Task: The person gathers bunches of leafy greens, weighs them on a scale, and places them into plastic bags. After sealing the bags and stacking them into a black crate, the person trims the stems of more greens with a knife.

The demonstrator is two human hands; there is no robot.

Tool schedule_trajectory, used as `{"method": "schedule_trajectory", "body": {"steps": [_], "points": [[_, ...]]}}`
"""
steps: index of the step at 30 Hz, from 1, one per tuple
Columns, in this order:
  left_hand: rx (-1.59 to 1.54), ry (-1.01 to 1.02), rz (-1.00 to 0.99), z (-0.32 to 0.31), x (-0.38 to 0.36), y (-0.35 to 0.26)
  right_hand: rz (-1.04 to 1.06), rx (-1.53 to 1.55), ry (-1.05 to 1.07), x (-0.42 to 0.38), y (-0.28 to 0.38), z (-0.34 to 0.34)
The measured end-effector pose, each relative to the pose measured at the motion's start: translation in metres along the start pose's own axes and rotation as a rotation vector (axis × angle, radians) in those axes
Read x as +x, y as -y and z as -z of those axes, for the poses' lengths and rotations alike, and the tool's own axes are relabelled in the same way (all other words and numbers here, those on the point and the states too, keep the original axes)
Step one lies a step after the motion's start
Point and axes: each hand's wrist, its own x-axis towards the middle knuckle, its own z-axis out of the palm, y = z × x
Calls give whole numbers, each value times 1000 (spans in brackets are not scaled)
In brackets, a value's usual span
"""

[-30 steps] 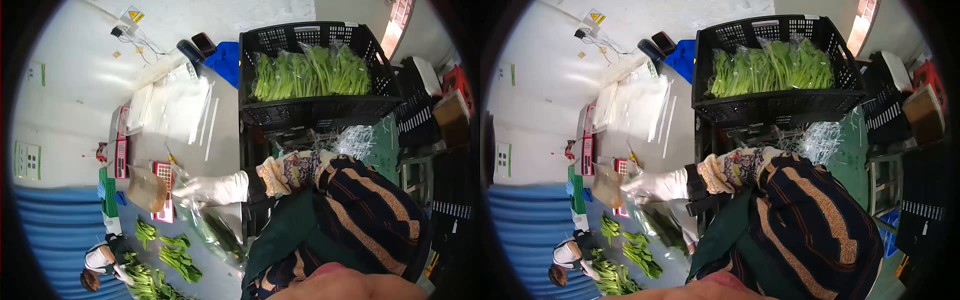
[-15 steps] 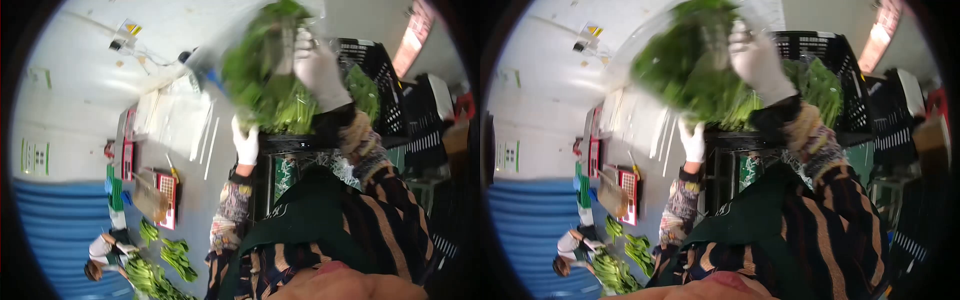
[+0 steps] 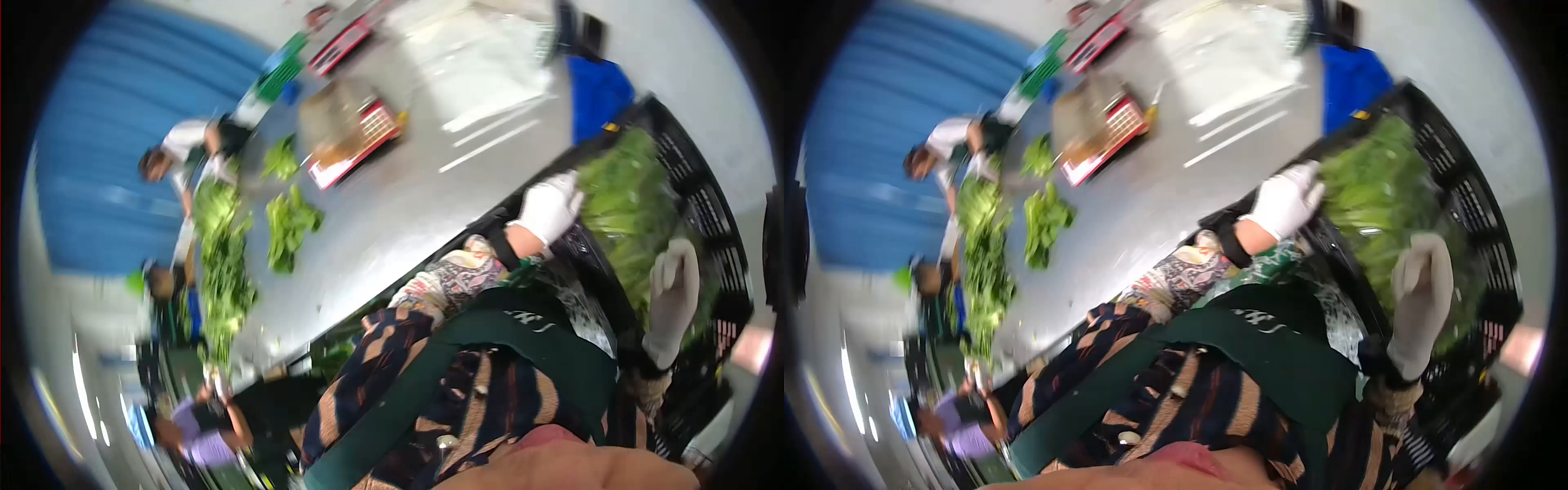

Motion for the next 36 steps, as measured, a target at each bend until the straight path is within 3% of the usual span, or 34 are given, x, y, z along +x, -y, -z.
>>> {"method": "schedule_trajectory", "body": {"steps": [2, 3, 5, 6, 8, 11, 12, 14, 15, 16, 17, 18, 19, 20, 21, 22, 23, 25, 27, 28, 29, 31, 32, 33, 35, 36], "points": [[-50, -97, 94, 23, -24, 19, 80, -12, 410, -1, -14, -40], [-46, -120, 170, 34, -37, 31, 96, 22, 508, -7, -12, -72], [12, -315, 316, 58, -61, 56, -62, 66, 1049, 11, 0, -93], [45, -382, 415, 71, -78, 78, -81, 82, 1071, 9, 0, -112], [73, -467, 591, 112, -117, 125, -13, 399, 1328, -4, -1, -166], [309, -633, 681, 177, -195, 206, 103, 816, 1656, -7, -20, -223], [213, -700, 846, 199, -216, 229, -265, 866, 1866, -3, -34, -221], [369, -731, 875, 249, -262, 267, -297, 816, 1912, -2, -57, -260], [409, -702, 1004, 273, -275, 286, -297, 748, 1929, -3, -70, -285], [359, -732, 996, 298, -288, 305, -388, 965, 1934, -16, -97, -316], [309, -763, 983, 319, -303, 329, -410, 1056, 2221, -15, -123, -361], [311, -755, 1027, 341, -313, 354, -310, 697, 2224, -10, -143, -382], [319, -747, 1064, 358, -317, 370, -357, 195, 1684, -25, -160, -356], [326, -757, 1032, 380, -326, 397, -573, -75, 1252, -43, -182, -400], [345, -681, 1076, 399, -335, 426, -369, -63, 1325, -40, -221, -435], [357, -638, 1093, 417, -342, 451, -352, -212, 1306, -38, -270, -464], [368, -598, 1108, 432, -346, 475, -146, -481, 1305, -30, -341, -479], [410, -423, 1148, 456, -362, 535, -180, -757, 1165, -32, -423, -521], [592, -84, 973, 454, -400, 600, 42, -1211, 1061, -33, -498, -552], [-307, -465, 1124, 453, -382, 588, 13, -1305, 1017, -38, -516, -570], [-1247, -797, 1124, 446, -358, 562, -25, -1400, 976, -48, -532, -589], [-1202, -559, 1086, 420, -342, 550, 109, -1300, 913, -79, -595, -606], [-1208, -548, 1094, 411, -336, 542, -223, -1200, 1064, -91, -547, -631], [-1214, -551, 1103, 404, -329, 534, -226, -807, 806, -110, -596, -630], [-1233, -558, 1113, 402, -310, 509, -457, -467, 888, -96, -573, -630], [-1269, -441, 1193, 428, -299, 483, -833, -364, 898, -81, -525, -640]]}}
